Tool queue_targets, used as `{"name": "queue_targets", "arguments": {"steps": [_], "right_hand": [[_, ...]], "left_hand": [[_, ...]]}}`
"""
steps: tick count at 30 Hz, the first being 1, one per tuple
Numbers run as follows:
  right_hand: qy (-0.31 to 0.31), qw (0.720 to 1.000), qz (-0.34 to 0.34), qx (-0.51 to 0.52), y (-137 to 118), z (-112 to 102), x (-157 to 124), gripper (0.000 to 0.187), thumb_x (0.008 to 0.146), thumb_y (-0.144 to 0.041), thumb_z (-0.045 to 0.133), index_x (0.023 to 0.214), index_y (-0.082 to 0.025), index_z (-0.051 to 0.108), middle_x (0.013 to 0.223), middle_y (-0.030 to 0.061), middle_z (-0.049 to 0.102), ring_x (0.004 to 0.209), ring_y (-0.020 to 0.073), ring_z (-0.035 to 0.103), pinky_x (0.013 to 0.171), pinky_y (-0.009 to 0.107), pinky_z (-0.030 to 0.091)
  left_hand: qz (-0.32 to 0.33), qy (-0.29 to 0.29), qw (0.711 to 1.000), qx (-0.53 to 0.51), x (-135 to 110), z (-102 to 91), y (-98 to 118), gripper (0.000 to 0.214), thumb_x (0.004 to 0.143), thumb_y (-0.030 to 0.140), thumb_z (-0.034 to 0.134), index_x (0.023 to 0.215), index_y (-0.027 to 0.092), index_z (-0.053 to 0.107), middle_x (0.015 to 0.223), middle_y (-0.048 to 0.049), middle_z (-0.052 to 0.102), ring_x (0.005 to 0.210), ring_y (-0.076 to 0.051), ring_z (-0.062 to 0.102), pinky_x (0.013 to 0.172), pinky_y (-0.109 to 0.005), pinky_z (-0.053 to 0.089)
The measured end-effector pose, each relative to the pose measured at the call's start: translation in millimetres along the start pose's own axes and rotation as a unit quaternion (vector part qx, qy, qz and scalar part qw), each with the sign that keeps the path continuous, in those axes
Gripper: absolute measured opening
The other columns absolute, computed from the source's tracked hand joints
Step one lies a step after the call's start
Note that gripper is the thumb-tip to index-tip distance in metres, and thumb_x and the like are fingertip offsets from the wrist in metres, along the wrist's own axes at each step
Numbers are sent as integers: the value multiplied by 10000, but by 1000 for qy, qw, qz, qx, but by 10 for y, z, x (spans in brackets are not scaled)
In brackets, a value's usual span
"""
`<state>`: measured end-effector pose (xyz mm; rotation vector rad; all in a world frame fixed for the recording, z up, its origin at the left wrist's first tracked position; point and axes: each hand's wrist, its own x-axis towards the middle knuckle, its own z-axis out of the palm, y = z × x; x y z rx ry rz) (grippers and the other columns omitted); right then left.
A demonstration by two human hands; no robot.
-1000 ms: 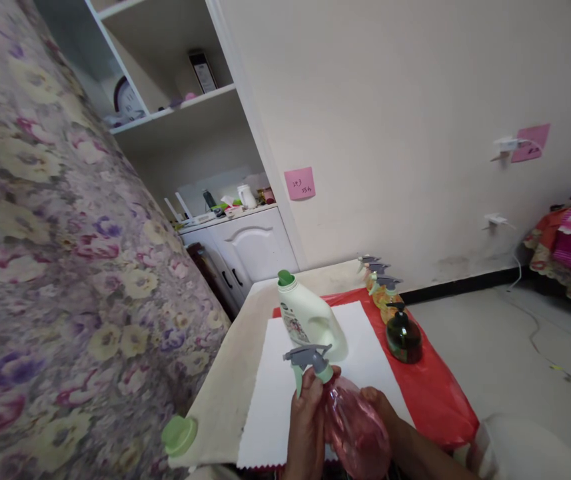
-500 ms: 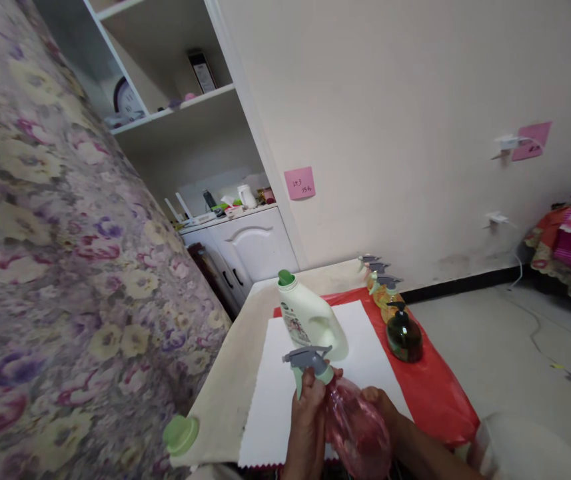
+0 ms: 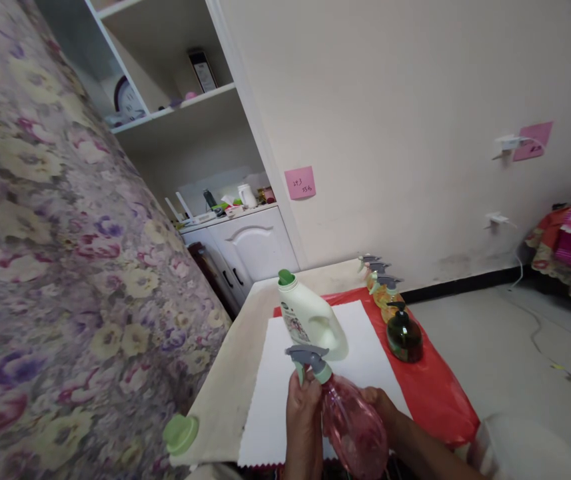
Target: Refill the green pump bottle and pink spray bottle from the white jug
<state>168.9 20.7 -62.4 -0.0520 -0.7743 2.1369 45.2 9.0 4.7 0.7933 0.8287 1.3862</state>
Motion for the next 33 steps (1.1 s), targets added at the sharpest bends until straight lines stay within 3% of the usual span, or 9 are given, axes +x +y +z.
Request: {"name": "queue_targets", "arguments": {"steps": [5, 10, 17, 24, 30, 33], "right_hand": [[5, 999, -40, 20, 30, -37, 25, 514, 524, -236, 554, 1010, -106, 656, 910, 132, 741, 896, 285, 673, 790, 377, 495], [8, 998, -60, 17, 33, -53, 28, 544, 535, -183, 565, 1070, -126, 640, 933, 110, 732, 880, 270, 664, 831, 398, 477], [3, 998, -61, -9, -55, -4, -6, 527, 549, -158, 561, 1071, -144, 633, 964, 92, 724, 892, 253, 661, 835, 376, 470], [6, 997, -73, -34, -18, 9, -10, 459, 585, -137, 601, 1040, -179, 648, 1012, 56, 702, 922, 212, 636, 837, 304, 455], [5, 995, -86, -50, -7, 6, -7, 476, 602, -176, 640, 1078, -182, 618, 1047, 59, 673, 957, 223, 611, 897, 345, 428], [6, 994, -90, -62, -20, 11, -7, 464, 612, -169, 648, 1074, -168, 603, 1049, 65, 658, 947, 216, 603, 882, 344, 427]], "left_hand": [[83, 95, 988, 84, 26, -67, -48, 576, 606, 357, 825, 1059, 214, 499, 969, -33, 639, 830, -177, 660, 770, -301, 508], [151, 96, 979, 97, 90, -147, -80, 552, 594, 373, 832, 991, 226, 477, 907, -3, 615, 764, -153, 656, 740, -289, 516], [96, 34, 993, 60, 72, -91, 38, 496, 664, 352, 789, 1024, 234, 469, 1016, -30, 624, 855, -170, 656, 775, -296, 510], [81, 72, 994, 28, 95, -98, -25, 553, 625, 359, 801, 1066, 246, 488, 1084, -39, 594, 877, -165, 634, 770, -299, 516], [112, 120, 982, 91, 83, -136, -36, 526, 637, 361, 790, 1056, 235, 496, 1110, -46, 576, 833, -156, 647, 754, -292, 506], [114, 128, 976, 136, 60, -155, -10, 482, 639, 338, 796, 1011, 219, 513, 941, -16, 632, 782, -161, 655, 732, -278, 496]]}}
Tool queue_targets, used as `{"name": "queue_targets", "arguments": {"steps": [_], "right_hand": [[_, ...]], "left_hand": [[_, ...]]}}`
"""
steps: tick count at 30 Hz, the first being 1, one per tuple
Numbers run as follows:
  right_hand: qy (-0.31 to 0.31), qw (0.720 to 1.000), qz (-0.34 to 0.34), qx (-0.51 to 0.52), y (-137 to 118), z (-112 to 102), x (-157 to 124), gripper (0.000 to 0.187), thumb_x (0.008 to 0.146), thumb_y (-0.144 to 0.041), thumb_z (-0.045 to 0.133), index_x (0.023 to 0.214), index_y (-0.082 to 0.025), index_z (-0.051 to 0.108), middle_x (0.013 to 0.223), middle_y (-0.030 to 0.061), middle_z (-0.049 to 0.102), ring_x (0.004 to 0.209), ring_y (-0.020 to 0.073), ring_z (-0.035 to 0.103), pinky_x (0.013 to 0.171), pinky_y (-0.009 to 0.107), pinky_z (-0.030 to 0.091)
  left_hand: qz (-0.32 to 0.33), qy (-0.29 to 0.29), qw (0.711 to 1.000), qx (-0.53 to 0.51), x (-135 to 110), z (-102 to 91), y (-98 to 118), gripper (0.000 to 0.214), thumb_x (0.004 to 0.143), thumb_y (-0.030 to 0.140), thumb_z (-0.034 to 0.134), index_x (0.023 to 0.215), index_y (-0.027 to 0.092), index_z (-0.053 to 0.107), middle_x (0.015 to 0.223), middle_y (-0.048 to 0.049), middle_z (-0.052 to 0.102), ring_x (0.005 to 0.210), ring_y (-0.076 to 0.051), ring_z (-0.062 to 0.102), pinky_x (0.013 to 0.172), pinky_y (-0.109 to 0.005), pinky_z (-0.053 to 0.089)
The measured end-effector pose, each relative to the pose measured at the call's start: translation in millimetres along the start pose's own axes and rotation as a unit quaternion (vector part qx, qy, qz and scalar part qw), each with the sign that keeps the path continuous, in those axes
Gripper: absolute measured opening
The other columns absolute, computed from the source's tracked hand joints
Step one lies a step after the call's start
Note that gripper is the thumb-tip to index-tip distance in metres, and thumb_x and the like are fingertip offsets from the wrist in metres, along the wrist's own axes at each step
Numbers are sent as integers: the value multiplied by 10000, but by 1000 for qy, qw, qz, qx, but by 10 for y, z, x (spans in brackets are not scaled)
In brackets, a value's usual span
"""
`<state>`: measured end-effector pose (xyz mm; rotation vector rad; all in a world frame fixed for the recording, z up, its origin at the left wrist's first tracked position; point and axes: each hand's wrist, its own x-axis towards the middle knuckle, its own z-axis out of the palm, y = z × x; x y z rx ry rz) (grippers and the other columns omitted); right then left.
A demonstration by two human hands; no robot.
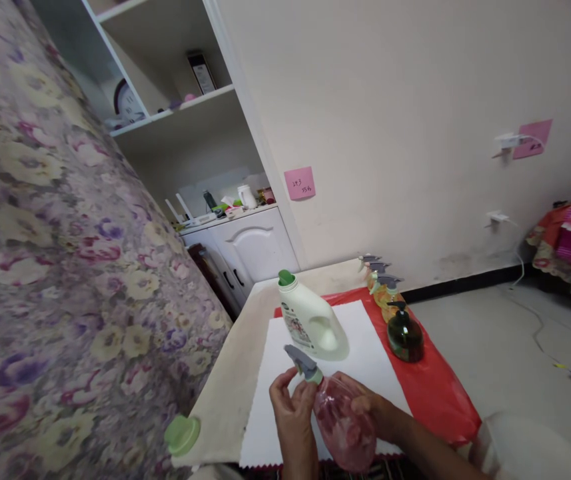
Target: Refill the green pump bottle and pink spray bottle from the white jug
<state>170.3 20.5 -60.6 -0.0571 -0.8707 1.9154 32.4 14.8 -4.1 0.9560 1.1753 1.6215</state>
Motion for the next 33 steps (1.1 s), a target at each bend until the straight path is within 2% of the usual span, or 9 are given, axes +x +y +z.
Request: {"name": "queue_targets", "arguments": {"steps": [3, 7, 13, 20, 26, 30, 33], "right_hand": [[3, 1000, -7, -13, 9, -37, 5, 418, 612, -166, 661, 1026, -170, 598, 1019, 52, 654, 923, 199, 596, 825, 305, 430], [11, 999, -20, -29, 62, -144, 20, 418, 591, -171, 691, 996, -180, 585, 984, 32, 646, 902, 185, 587, 794, 278, 418], [18, 998, -21, -49, 100, -235, 31, 442, 582, -174, 704, 1007, -178, 584, 957, 22, 640, 875, 180, 585, 830, 304, 414], [25, 999, -11, -37, 63, -191, 2, 451, 563, -146, 696, 999, -179, 586, 949, 27, 653, 865, 186, 595, 832, 319, 423], [22, 1000, 13, 1, -4, -75, -38, 402, 587, -184, 636, 989, -179, 629, 952, 54, 681, 869, 215, 619, 842, 352, 441], [19, 999, 32, 28, -7, -38, -44, 461, 554, -154, 558, 1005, -171, 649, 884, 65, 712, 823, 224, 645, 836, 373, 459], [23, 998, 36, 39, 0, -37, -42, 460, 539, -133, 544, 982, -174, 660, 881, 53, 720, 839, 216, 648, 815, 343, 468]], "left_hand": [[-5, -22, 999, 41, 8, -39, 31, 432, 634, 377, 796, 960, 202, 574, 731, 15, 649, 722, -174, 643, 704, -268, 480], [19, -63, 993, 100, 9, -62, 116, 361, 658, 409, 775, 920, 175, 688, 764, -6, 664, 782, -183, 619, 749, -263, 465], [-6, -116, 988, 102, -29, -26, 287, 346, 697, 412, 747, 934, 163, 713, 752, -15, 660, 764, -184, 600, 749, -266, 466], [-4, -166, 976, 143, 94, -88, 243, 281, 709, 405, 738, 847, 163, 701, 703, -6, 642, 713, -179, 570, 659, -240, 443], [29, -255, 950, 180, 153, -158, 296, 289, 789, 404, 656, 968, 189, 728, 861, -25, 683, 805, -200, 580, 723, -252, 449], [19, -266, 945, 187, 130, -181, 325, 359, 783, 431, 657, 1049, 201, 729, 852, -34, 700, 821, -217, 598, 759, -274, 462], [4, -255, 952, 168, 108, -177, 286, 412, 755, 449, 683, 1082, 201, 719, 916, -58, 719, 922, -254, 614, 836, -310, 467]]}}
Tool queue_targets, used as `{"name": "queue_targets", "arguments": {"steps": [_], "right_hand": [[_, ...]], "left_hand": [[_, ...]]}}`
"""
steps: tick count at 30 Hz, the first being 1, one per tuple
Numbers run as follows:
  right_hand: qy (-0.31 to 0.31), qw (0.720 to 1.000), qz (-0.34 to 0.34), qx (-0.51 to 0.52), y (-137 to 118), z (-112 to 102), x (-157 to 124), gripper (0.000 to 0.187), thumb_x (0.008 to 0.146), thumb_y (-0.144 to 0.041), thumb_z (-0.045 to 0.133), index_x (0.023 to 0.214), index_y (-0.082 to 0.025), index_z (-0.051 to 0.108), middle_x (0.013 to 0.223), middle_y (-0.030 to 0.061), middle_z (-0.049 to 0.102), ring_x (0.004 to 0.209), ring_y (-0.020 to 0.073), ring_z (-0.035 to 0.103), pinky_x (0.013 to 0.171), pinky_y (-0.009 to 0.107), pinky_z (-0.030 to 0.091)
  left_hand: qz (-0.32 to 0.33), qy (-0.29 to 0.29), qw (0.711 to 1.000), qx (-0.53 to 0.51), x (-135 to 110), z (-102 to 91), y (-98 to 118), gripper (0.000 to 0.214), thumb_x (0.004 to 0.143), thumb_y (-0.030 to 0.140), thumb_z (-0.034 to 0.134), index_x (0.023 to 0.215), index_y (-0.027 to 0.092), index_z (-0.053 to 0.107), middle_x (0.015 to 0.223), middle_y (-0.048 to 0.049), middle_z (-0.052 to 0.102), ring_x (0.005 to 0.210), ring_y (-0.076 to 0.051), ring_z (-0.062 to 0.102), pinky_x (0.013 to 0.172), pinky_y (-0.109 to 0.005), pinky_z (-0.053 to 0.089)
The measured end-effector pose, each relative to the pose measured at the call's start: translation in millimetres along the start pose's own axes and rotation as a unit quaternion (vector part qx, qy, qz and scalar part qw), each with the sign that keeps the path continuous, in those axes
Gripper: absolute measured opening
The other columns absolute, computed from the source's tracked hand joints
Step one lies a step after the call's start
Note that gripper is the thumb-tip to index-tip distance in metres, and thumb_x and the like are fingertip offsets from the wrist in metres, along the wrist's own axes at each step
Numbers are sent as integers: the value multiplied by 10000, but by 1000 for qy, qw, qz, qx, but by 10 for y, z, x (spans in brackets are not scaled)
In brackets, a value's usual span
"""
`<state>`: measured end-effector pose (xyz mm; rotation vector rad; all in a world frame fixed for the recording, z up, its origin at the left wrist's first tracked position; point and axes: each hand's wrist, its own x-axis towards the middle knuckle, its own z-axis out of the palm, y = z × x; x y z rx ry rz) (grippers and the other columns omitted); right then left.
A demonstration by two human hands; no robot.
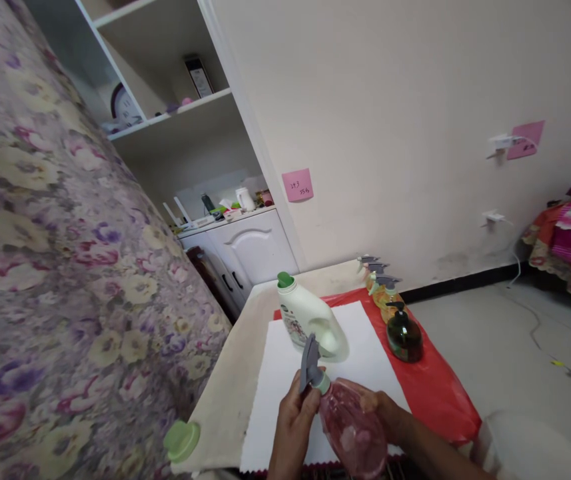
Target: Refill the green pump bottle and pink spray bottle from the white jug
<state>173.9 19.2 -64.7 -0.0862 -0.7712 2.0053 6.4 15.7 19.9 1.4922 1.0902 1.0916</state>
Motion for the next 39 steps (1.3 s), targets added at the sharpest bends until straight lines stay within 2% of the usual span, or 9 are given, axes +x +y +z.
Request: {"name": "queue_targets", "arguments": {"steps": [5, 10, 12, 18, 23, 28, 32, 36, 39], "right_hand": [[10, 1000, 0, 12, 19, 3, -9, 424, 530, -114, 542, 926, -188, 675, 917, 42, 720, 878, 217, 640, 771, 303, 475], [10, 999, 25, 26, 66, -33, -5, 429, 518, -174, 526, 922, -172, 671, 861, 70, 724, 877, 278, 630, 723, 386, 506], [9, 999, 28, 28, 82, -54, 3, 441, 504, -183, 525, 920, -157, 671, 858, 83, 724, 881, 289, 631, 723, 401, 507], [12, 1000, 8, 16, 80, -60, 0, 470, 528, -111, 556, 979, -169, 675, 910, 54, 731, 879, 219, 651, 815, 324, 485], [-1, 1000, 14, 13, 59, -31, -24, 460, 544, -117, 546, 980, -167, 680, 961, 63, 728, 839, 215, 661, 748, 299, 490], [4, 1000, 4, 18, 41, -40, -27, 496, 535, -135, 538, 1010, -167, 676, 942, 78, 729, 873, 247, 662, 780, 351, 504], [-3, 1000, 6, 18, 35, -16, -16, 560, 525, -126, 531, 1069, -156, 660, 947, 88, 728, 895, 256, 664, 800, 376, 510], [-11, 1000, 9, 19, 49, 6, -12, 546, 528, -125, 530, 1057, -156, 665, 956, 91, 730, 911, 255, 657, 798, 363, 513], [-18, 999, 14, 23, 45, 6, -9, 546, 519, -125, 527, 1046, -156, 664, 941, 85, 729, 917, 253, 651, 806, 358, 507]], "left_hand": [[-42, 40, 997, -52, 1, 59, -74, 454, 661, 462, 757, 1004, 166, 736, 924, -78, 747, 902, -282, 648, 838, -348, 488], [-48, -18, 995, -87, -12, 55, -25, 426, 694, 465, 726, 1007, 176, 741, 978, -92, 748, 980, -289, 646, 921, -377, 462], [-44, -20, 995, -91, -19, 60, 1, 399, 701, 448, 723, 992, 176, 745, 993, -99, 744, 989, -291, 644, 948, -395, 447], [-15, 76, 986, -147, -42, 146, -54, 435, 652, 432, 768, 981, 152, 713, 923, -112, 749, 906, -283, 665, 855, -375, 481], [-19, 111, 980, -165, -36, 180, -111, 453, 567, 385, 830, 942, 157, 720, 936, -109, 753, 901, -291, 670, 848, -385, 488], [-31, 81, 982, -167, -34, 194, -79, 391, 608, 387, 800, 905, 144, 726, 934, -125, 753, 957, -321, 662, 896, -421, 471], [-17, 83, 974, -212, -34, 239, -90, 452, 611, 400, 798, 978, 156, 698, 1007, -135, 732, 974, -306, 655, 905, -421, 467], [-29, 92, 970, -224, -35, 249, -123, 380, 610, 351, 812, 913, 156, 690, 899, -91, 729, 861, -257, 665, 833, -374, 488], [-40, 53, 971, -230, -47, 219, -112, 394, 670, 360, 779, 996, 157, 689, 908, -83, 720, 826, -226, 655, 809, -341, 483]]}}
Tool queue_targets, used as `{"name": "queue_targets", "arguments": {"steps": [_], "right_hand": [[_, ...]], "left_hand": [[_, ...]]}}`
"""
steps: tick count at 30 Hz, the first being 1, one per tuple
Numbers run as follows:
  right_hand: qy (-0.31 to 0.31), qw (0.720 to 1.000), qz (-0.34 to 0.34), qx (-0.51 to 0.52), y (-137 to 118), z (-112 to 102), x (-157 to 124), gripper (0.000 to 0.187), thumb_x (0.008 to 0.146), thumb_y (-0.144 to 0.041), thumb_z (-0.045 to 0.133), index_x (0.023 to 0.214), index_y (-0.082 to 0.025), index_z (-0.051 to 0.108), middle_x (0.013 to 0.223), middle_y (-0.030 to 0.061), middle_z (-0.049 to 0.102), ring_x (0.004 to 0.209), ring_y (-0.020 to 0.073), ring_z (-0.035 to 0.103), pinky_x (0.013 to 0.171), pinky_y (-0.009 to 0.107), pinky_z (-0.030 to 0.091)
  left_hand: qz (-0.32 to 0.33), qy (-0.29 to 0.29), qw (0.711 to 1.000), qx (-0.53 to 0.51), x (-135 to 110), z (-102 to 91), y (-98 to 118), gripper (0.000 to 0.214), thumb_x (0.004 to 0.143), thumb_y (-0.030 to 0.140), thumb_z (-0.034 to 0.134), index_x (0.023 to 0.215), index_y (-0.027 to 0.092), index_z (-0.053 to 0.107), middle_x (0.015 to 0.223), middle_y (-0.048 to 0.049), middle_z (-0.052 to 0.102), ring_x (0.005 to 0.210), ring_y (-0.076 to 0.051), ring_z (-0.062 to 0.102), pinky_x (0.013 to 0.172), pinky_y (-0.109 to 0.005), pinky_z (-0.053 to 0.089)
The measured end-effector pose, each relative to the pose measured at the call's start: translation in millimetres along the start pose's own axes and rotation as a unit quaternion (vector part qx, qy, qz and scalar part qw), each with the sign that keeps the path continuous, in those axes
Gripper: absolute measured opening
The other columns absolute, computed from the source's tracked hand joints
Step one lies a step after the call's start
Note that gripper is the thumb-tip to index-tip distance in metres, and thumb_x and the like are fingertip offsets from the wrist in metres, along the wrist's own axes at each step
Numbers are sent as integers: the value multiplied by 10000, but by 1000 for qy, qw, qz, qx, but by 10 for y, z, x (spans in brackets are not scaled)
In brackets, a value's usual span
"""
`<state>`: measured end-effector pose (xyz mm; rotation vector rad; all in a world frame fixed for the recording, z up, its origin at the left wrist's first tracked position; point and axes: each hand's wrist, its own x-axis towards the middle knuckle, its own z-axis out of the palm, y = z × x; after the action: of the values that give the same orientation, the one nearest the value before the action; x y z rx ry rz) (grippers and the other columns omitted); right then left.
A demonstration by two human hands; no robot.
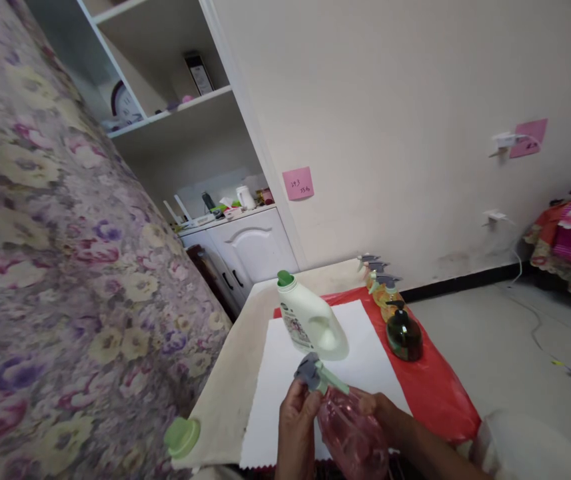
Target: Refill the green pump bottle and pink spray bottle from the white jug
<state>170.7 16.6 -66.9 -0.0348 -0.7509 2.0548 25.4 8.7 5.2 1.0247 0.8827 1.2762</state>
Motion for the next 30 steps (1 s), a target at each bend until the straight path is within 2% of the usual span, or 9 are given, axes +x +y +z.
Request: {"name": "queue_targets", "arguments": {"steps": [3, 5, 8, 11, 16, 19, 22, 26, 30], "right_hand": [[-7, 1000, 7, 4, -23, 13, 1, 577, 515, -139, 536, 1081, -160, 648, 932, 75, 725, 922, 253, 645, 811, 352, 498], [-8, 1000, 4, 4, -38, 32, -3, 607, 525, -142, 543, 1125, -162, 630, 958, 69, 721, 929, 243, 641, 830, 336, 487], [-6, 1000, -2, 2, -51, 60, -15, 614, 545, -129, 550, 1154, -161, 618, 983, 65, 717, 926, 227, 643, 837, 306, 477], [-7, 1000, -1, 2, -51, 63, -20, 587, 550, -123, 549, 1131, -156, 630, 943, 65, 723, 909, 226, 651, 816, 303, 482], [-9, 1000, 4, 12, -50, 38, -14, 562, 529, -154, 548, 1082, -145, 648, 930, 84, 725, 962, 271, 635, 862, 380, 475], [-7, 1000, 4, 14, -44, 33, -14, 538, 525, -153, 548, 1051, -151, 659, 917, 83, 729, 994, 290, 620, 879, 410, 468], [-3, 1000, 0, 13, -33, 31, -9, 516, 532, -143, 561, 1038, -164, 662, 908, 75, 733, 1014, 292, 613, 881, 416, 470], [-7, 1000, -6, 10, -32, 44, -1, 503, 548, -169, 577, 1046, -163, 651, 938, 80, 726, 1013, 285, 621, 872, 398, 471], [-9, 1000, -18, -1, -57, 112, -2, 482, 563, -163, 583, 1040, -162, 654, 974, 83, 719, 984, 269, 640, 882, 383, 464]], "left_hand": [[-23, -25, 999, -4, -13, 3, 31, 457, 695, 374, 769, 1086, 155, 677, 925, -87, 709, 844, -208, 643, 800, -305, 476], [-14, -12, 999, -28, -19, 30, 33, 497, 673, 373, 788, 1107, 165, 667, 933, -85, 704, 865, -207, 638, 805, -297, 475], [13, 17, 999, -51, -27, 90, 21, 430, 604, 326, 832, 977, 167, 690, 874, -61, 695, 818, -191, 634, 752, -265, 481], [1, 24, 999, -48, -43, 129, 34, 360, 607, 321, 829, 899, 157, 697, 817, -45, 682, 763, -171, 630, 703, -241, 475], [-39, -8, 996, -74, -69, 132, 82, 561, 591, 425, 834, 1064, 163, 681, 921, -90, 701, 873, -229, 657, 807, -317, 487], [-26, -1, 996, -86, -62, 130, 46, 487, 570, 387, 854, 985, 185, 696, 865, -53, 703, 855, -219, 666, 840, -330, 488], [-25, 6, 997, -78, -54, 131, -20, 368, 628, 387, 819, 911, 185, 700, 822, -35, 704, 842, -213, 673, 839, -328, 496], [-11, 16, 999, -48, -54, 116, -87, 426, 704, 427, 760, 1039, 174, 687, 960, -84, 726, 963, -237, 666, 871, -317, 492], [10, 53, 997, -51, -43, 60, -170, 478, 680, 421, 778, 1085, 191, 671, 990, -83, 741, 948, -250, 684, 856, -332, 512]]}}
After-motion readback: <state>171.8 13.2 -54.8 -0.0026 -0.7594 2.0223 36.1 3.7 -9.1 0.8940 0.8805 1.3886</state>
